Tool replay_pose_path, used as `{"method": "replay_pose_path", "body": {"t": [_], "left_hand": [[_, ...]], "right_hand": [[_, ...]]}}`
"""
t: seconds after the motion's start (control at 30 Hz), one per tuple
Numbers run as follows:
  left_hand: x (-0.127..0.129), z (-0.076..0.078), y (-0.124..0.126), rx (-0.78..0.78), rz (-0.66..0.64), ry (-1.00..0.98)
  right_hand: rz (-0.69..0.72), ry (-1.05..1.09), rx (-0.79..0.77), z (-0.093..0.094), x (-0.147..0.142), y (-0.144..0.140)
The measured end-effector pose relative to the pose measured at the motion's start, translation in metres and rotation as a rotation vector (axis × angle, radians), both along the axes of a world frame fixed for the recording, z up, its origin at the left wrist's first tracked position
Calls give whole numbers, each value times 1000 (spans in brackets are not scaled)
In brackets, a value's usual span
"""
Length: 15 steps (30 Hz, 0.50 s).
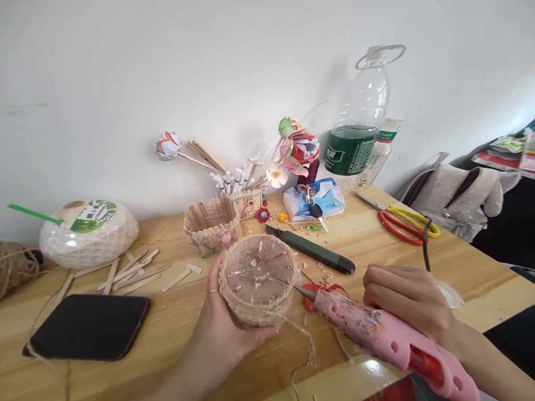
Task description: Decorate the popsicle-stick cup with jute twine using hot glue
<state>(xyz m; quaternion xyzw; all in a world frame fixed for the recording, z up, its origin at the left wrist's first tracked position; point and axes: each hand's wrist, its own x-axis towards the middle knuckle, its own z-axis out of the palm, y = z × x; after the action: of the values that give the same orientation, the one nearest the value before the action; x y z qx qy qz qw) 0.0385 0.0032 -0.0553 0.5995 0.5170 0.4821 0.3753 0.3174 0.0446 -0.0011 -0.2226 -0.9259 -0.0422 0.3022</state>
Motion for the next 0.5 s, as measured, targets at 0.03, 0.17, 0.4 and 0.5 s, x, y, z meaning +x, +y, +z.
{"method": "replay_pose_path", "body": {"t": [0.03,0.17,0.4,0.5], "left_hand": [[0,0,0,-3,7,2],[0,1,0,0,10,-11],[1,-3,1,47,16,-18],[0,-4,2,60,16,-11]], "right_hand": [[-2,-1,-2,-1,0,0],[-3,4,10,0,0,1],[-34,6,22,13,-5,0],[-34,20,40,16,-6,0]]}}
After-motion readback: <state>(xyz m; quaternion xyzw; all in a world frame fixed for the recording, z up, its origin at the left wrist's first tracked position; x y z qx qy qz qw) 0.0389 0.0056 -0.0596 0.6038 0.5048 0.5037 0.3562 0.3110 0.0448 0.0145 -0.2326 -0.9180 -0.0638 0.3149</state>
